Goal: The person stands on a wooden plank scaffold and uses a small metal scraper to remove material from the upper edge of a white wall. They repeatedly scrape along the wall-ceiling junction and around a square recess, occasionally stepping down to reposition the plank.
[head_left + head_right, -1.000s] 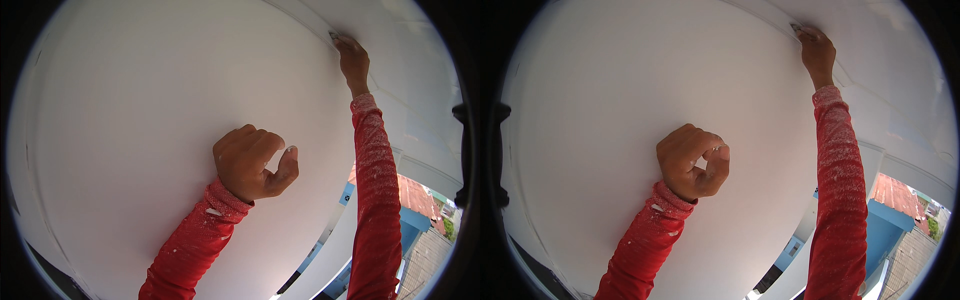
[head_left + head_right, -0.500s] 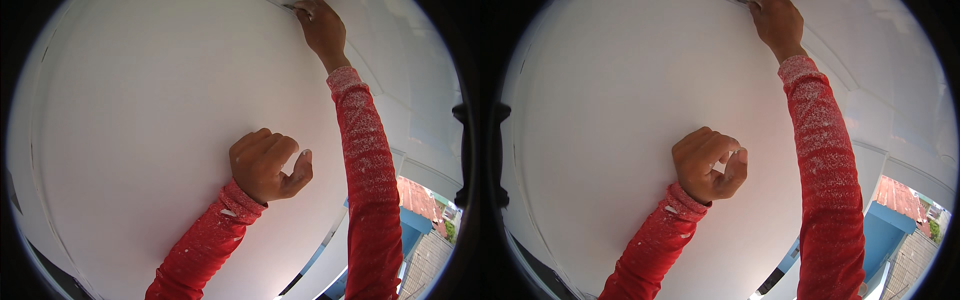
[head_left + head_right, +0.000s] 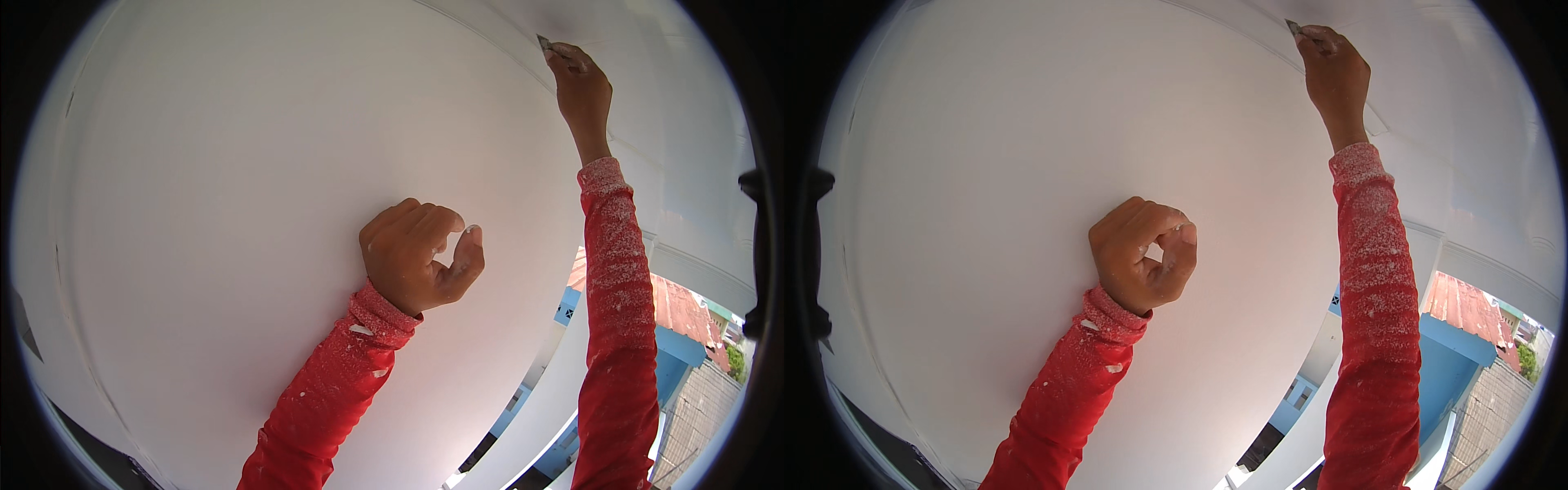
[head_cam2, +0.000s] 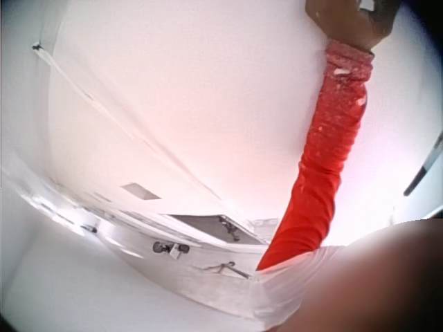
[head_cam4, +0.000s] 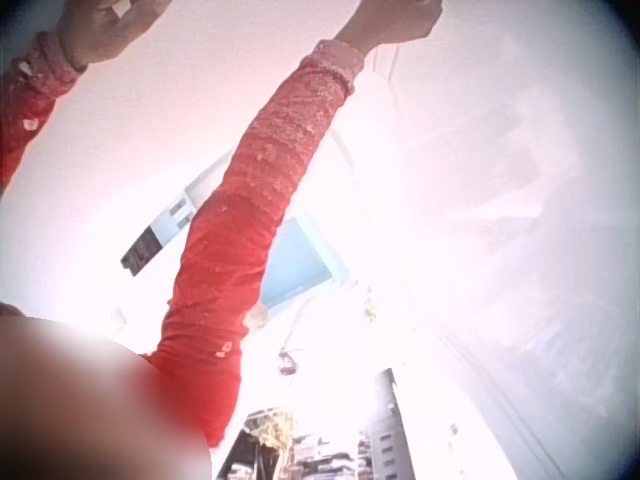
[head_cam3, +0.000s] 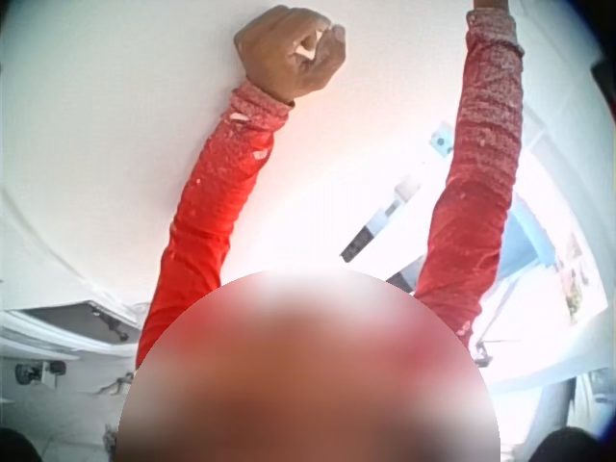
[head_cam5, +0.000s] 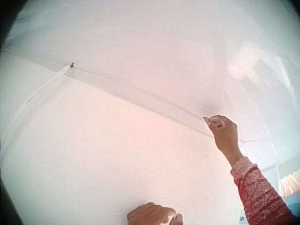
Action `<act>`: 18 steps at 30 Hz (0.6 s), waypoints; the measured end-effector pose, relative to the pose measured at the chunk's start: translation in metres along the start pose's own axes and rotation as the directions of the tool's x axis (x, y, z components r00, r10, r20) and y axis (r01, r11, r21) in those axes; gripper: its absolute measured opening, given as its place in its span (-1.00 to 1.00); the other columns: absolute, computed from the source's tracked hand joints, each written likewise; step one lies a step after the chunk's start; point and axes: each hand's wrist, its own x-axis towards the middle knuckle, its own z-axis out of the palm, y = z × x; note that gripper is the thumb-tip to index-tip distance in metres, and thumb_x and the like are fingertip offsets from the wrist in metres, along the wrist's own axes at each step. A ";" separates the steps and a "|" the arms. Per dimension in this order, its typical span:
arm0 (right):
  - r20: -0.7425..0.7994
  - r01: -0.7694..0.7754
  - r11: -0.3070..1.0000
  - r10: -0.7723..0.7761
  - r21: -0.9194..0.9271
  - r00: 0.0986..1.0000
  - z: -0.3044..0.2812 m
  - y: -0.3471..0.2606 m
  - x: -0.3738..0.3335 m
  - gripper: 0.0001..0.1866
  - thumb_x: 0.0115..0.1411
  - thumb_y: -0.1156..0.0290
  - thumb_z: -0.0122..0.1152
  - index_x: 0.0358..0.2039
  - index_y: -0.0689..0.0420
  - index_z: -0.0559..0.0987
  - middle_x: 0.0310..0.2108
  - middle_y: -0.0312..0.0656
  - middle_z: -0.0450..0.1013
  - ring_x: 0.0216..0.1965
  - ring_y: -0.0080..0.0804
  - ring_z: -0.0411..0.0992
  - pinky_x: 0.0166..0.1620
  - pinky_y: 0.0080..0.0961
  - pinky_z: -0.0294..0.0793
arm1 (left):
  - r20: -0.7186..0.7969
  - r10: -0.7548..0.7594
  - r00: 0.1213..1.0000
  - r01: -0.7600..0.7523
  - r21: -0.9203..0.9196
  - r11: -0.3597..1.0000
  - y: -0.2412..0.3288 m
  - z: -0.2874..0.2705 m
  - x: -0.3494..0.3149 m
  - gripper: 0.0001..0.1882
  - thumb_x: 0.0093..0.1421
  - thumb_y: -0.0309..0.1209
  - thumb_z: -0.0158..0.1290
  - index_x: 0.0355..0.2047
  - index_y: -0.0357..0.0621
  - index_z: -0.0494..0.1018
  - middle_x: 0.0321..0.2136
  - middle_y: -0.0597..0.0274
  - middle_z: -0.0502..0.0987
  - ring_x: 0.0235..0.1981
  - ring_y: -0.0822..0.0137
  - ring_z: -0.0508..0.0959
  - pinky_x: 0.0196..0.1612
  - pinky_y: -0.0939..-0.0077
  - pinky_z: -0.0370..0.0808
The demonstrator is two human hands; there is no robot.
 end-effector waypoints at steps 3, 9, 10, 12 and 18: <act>0.018 -0.188 0.979 0.190 -0.076 0.982 -0.030 0.034 -0.032 -0.74 0.23 0.22 0.26 -0.19 0.09 0.72 -0.31 -0.17 0.67 -0.29 -0.29 0.63 -0.14 -0.40 0.56 | 0.008 -0.014 1.000 0.014 0.001 1.000 0.003 -0.003 -0.001 -0.90 0.03 -0.56 0.14 -0.57 -0.12 0.47 -0.71 0.37 0.43 -0.70 0.42 0.35 -0.63 0.56 0.24; -0.038 -0.248 0.948 0.246 -0.201 0.969 -0.064 0.062 -0.084 -0.77 0.19 0.31 0.22 -0.23 0.13 0.72 -0.30 -0.09 0.66 -0.25 -0.15 0.63 -0.10 -0.31 0.57 | 0.020 0.025 0.999 -0.025 0.040 0.999 0.021 -0.019 0.000 -0.84 -0.04 -0.52 0.22 -0.56 -0.01 0.44 -0.79 0.48 0.32 -0.75 0.43 0.29 -0.60 0.50 0.23; -0.066 -0.269 0.942 0.261 -0.200 0.963 -0.062 0.062 -0.087 -0.77 0.18 0.31 0.22 -0.24 0.13 0.72 -0.29 -0.08 0.66 -0.24 -0.13 0.63 -0.09 -0.29 0.57 | 0.038 0.036 0.999 -0.038 0.059 0.998 0.021 -0.023 -0.001 -0.84 -0.04 -0.52 0.21 -0.56 -0.01 0.44 -0.79 0.48 0.33 -0.75 0.43 0.30 -0.59 0.50 0.23; -0.098 -0.313 0.928 0.299 -0.202 0.949 -0.054 0.059 -0.086 -0.77 0.19 0.32 0.21 -0.23 0.12 0.72 -0.27 -0.04 0.65 -0.22 -0.05 0.62 -0.07 -0.23 0.58 | 0.055 0.041 0.998 -0.045 0.067 0.997 0.023 -0.025 -0.002 -0.84 -0.03 -0.52 0.21 -0.56 0.00 0.44 -0.79 0.48 0.33 -0.75 0.42 0.30 -0.58 0.49 0.24; -0.078 -0.376 0.865 0.372 -0.332 0.925 -0.014 0.034 -0.070 -0.75 0.24 0.31 0.19 -0.16 0.10 0.70 -0.20 -0.04 0.61 -0.15 -0.02 0.60 -0.06 -0.13 0.60 | 0.162 -0.003 0.987 -0.012 0.094 0.996 0.023 -0.022 0.002 -0.85 -0.03 -0.49 0.23 -0.57 0.02 0.45 -0.79 0.49 0.29 -0.73 0.40 0.31 -0.51 0.45 0.29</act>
